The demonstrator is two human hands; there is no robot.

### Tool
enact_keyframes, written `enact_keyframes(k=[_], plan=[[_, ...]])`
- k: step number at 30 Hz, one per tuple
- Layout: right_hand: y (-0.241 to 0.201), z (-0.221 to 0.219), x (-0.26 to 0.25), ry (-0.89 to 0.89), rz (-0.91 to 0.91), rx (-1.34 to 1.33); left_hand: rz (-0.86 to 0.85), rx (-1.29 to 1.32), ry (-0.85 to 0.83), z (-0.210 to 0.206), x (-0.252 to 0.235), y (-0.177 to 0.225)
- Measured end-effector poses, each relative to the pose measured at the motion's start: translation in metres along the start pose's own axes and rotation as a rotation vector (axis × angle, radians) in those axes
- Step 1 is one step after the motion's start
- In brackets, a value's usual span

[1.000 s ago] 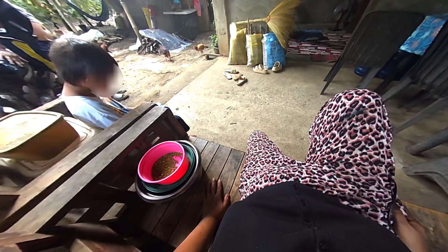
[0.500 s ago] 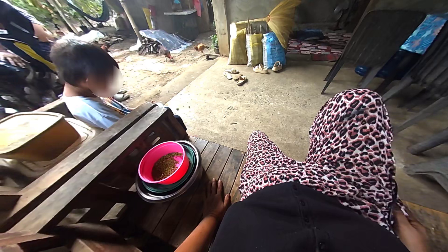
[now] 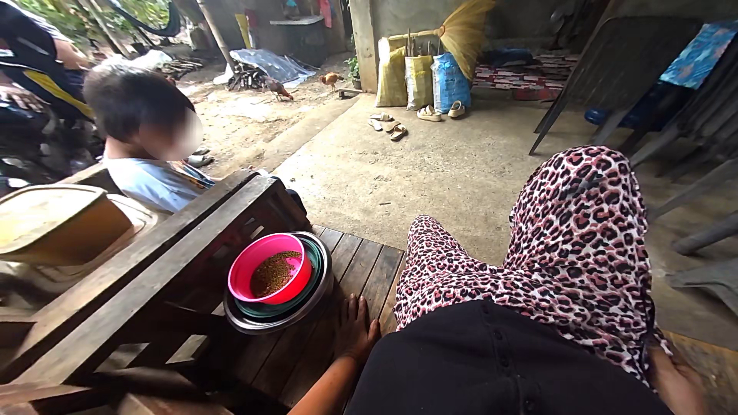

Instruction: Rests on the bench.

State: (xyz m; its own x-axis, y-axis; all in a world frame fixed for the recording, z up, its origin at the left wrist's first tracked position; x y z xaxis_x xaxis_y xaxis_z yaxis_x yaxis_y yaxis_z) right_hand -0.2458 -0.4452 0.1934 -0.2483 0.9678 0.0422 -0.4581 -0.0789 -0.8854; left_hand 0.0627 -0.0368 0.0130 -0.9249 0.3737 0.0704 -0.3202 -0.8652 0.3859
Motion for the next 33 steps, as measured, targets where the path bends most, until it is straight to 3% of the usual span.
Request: enact_keyframes(k=[3, 6, 11, 30, 33], plan=[[0.004, 0.000, -0.003, -0.001, 0.013, 0.002, -0.002, -0.009, -0.019, -0.001, -0.001, -0.001], [0.007, 0.000, -0.005, 0.005, 0.013, 0.019, -0.065, -0.026, 0.132, -0.017, -0.005, -0.013], [0.005, 0.000, -0.004, 0.000, 0.012, 0.025, 0.017, -0.008, -0.048, 0.002, 0.000, 0.002], [0.003, 0.000, -0.003, 0.005, 0.027, 0.032, 0.014, 0.000, -0.035, 0.003, 0.000, 0.002], [0.003, 0.000, -0.003, 0.002, 0.030, 0.028, -0.056, -0.029, 0.120, -0.013, -0.004, -0.010]])
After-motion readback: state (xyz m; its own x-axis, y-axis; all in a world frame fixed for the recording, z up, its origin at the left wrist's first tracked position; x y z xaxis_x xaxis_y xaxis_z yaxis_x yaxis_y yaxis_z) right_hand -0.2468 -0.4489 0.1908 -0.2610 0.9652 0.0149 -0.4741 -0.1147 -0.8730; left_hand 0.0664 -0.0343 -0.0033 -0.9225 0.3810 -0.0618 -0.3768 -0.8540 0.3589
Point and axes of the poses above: each hand's wrist, its own x-axis away from the middle knuckle, its own z-axis out of the back of the hand, y = z × x, the point moved 7 cm from there along -x, towards the middle knuckle, and after that the axes turned 8 degrees about x, right-handed, at the moved point
